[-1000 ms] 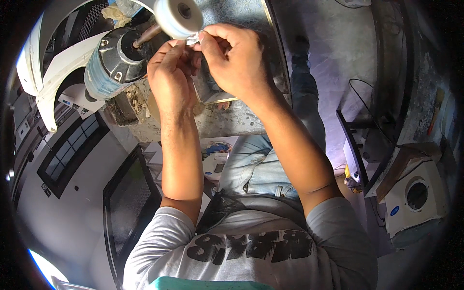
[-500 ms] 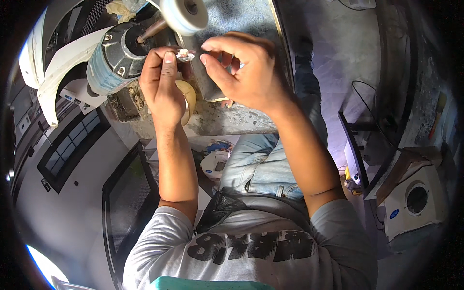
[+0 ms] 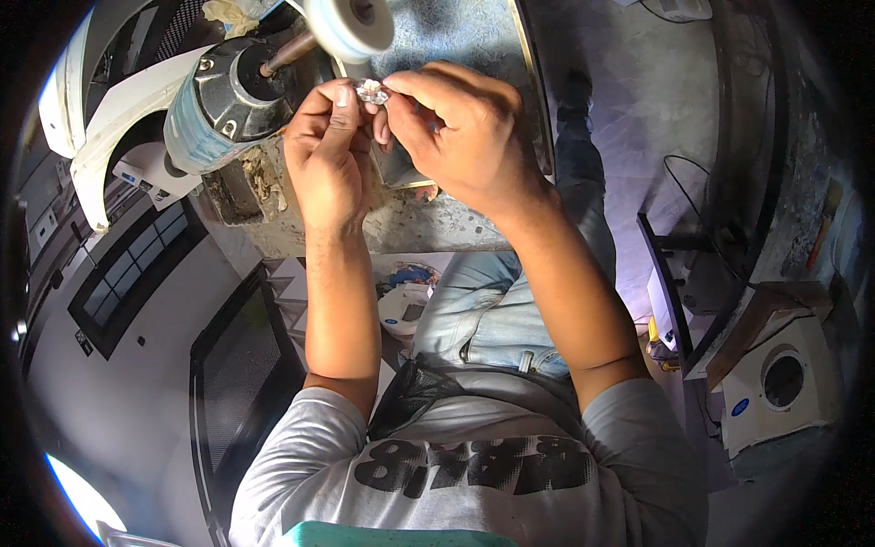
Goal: The person polishes a partial denture framework by holding it against a rotating buffing wheel on a laboratory lathe. The person turns the denture over and presses different sections against the wheel to reach various surfaces.
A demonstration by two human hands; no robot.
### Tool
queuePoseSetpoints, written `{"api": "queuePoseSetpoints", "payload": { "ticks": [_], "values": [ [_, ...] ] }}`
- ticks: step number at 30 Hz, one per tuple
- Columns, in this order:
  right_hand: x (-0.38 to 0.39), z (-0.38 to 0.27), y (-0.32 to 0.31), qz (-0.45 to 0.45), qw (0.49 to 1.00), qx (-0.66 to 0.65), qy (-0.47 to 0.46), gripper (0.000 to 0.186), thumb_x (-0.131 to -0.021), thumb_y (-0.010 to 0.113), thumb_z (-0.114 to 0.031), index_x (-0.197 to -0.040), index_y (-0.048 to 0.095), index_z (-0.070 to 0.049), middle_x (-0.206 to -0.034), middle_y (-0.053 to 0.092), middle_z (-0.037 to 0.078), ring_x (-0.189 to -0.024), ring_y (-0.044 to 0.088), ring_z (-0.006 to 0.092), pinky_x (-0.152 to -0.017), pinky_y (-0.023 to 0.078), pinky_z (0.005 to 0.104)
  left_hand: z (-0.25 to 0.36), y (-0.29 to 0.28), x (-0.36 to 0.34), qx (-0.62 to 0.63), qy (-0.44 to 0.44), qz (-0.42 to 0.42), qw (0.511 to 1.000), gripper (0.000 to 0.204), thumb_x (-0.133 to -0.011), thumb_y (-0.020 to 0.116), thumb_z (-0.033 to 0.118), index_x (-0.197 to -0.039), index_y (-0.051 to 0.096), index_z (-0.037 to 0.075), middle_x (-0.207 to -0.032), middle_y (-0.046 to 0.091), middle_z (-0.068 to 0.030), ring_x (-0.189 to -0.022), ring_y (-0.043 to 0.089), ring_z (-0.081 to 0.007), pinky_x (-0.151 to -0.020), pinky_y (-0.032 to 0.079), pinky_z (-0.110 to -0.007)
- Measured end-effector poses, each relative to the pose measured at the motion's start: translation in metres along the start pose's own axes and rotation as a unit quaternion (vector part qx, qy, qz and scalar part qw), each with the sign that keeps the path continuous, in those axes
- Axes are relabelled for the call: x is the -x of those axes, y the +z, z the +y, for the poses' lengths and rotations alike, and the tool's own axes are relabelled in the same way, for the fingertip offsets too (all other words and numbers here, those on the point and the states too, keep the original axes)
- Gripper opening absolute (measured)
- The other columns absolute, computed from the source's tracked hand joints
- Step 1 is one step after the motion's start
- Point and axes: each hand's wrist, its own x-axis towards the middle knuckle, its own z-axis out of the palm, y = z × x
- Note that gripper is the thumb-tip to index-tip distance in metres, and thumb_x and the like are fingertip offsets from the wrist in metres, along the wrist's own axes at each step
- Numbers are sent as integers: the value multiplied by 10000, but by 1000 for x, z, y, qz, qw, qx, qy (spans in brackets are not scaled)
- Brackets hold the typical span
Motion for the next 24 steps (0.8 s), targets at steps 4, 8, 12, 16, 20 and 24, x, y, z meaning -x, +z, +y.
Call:
{"api": "queuePoseSetpoints", "payload": {
  "ticks": [4, 8, 12, 16, 20, 24],
  "values": [
    [-2, -5, 5, 18, 998, -32, 47, 59, -776, 608, 45, -834, 620, 47, -682, 633, 101, -568, 650, 171, -504, 497, 252, -5, 1, -2, 68, -40, 19, 997, 134, -943, 493, 76, -911, 541, -46, -749, 584, -101, -594, 530, -140, -532, 436, -258],
    [-3, 0, 15, 34, 995, -55, 82, 41, -778, 606, 37, -816, 622, 40, -660, 637, 89, -562, 652, 163, -503, 501, 254, -6, 0, -8, 107, -66, 53, 991, 153, -936, 492, 74, -874, 552, -53, -731, 590, -117, -579, 525, -149, -521, 424, -262],
    [-8, 15, 22, 78, 994, -25, 78, 70, -762, 632, -31, -803, 650, 23, -663, 644, 108, -580, 650, 206, -536, 502, 286, -4, 4, -22, 107, -58, 53, 991, 179, -920, 472, 57, -811, 553, -60, -675, 576, -113, -543, 501, -145, -493, 382, -251],
    [-12, 19, 22, 77, 993, 24, 91, 127, -749, 651, -83, -830, 678, 10, -685, 641, 132, -581, 628, 256, -556, 485, 309, -2, 5, -32, 98, -75, 61, 990, 164, -888, 468, 28, -781, 560, -54, -655, 572, -102, -523, 491, -134, -469, 367, -248],
    [-13, 15, 21, 68, 983, -31, 166, 141, -767, 654, -94, -848, 681, 18, -674, 630, 125, -544, 608, 192, -537, 464, 273, 1, 9, -32, 55, -85, 84, 991, 171, -851, 477, 23, -725, 568, -48, -596, 552, -86, -479, 468, -124, -437, 344, -248],
    [-14, 21, 18, 37, 983, -61, 169, 146, -786, 650, -84, -868, 681, 32, -676, 640, 99, -543, 580, 112, -522, 444, 249, 7, 15, -32, 54, -99, 124, 986, 181, -839, 486, 26, -696, 567, -48, -571, 551, -93, -459, 464, -131, -430, 337, -248]
  ]
}}
